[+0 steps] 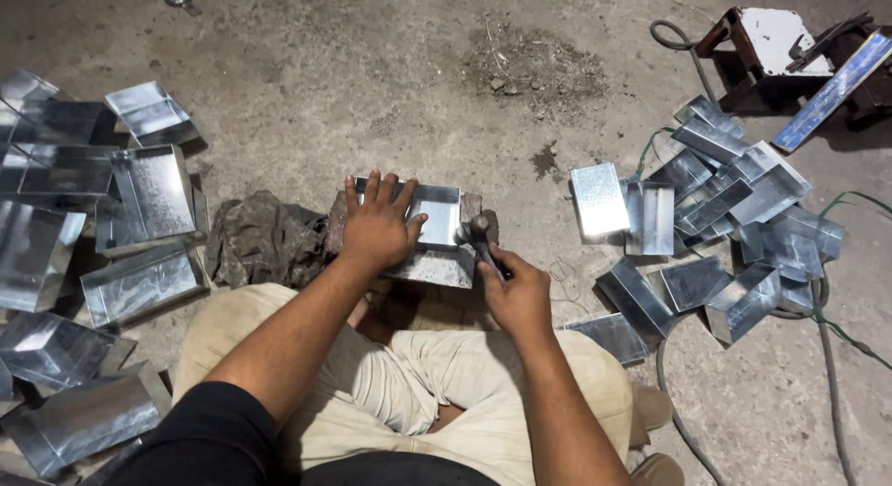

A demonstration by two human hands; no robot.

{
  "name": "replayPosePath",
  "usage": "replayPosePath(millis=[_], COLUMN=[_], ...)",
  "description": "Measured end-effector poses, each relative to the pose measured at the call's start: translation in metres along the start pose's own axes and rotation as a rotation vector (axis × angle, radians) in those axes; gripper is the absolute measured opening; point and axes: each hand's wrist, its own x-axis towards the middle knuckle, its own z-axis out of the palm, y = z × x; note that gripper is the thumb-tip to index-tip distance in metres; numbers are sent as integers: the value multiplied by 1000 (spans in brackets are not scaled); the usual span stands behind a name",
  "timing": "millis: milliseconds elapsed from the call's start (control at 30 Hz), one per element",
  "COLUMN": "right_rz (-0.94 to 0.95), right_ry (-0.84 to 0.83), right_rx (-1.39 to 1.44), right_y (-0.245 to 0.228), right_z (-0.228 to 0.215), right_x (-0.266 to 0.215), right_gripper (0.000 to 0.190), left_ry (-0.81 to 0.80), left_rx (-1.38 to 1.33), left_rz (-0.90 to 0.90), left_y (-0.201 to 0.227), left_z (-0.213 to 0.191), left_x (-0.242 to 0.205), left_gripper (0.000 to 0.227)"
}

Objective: The person sits on the floor and repeatedly hammers small rectangular metal pieces on a block to flatten or shape them. They pick up each piece, position it on the block, strike it with a hammer, and then place it aside.

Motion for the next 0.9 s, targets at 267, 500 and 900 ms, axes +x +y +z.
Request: replayPosePath(millis=[267, 500, 900], right_rz=[111, 217, 161], right_ry=[-4, -11, -34], right_rx=[-25, 132, -43], right_y=[3, 52, 109], right_z=[0, 10, -3], right_x=[-10, -5, 14], right_gripper=[33, 35, 37], left_ry=[-24, -90, -53], left_rx=[28, -61, -291], left_rz=[-5, -173, -369], left_y=[0, 26, -21], left_z=[2, 18, 3], left_x=[1, 12, 7], left_gripper=[67, 87, 37])
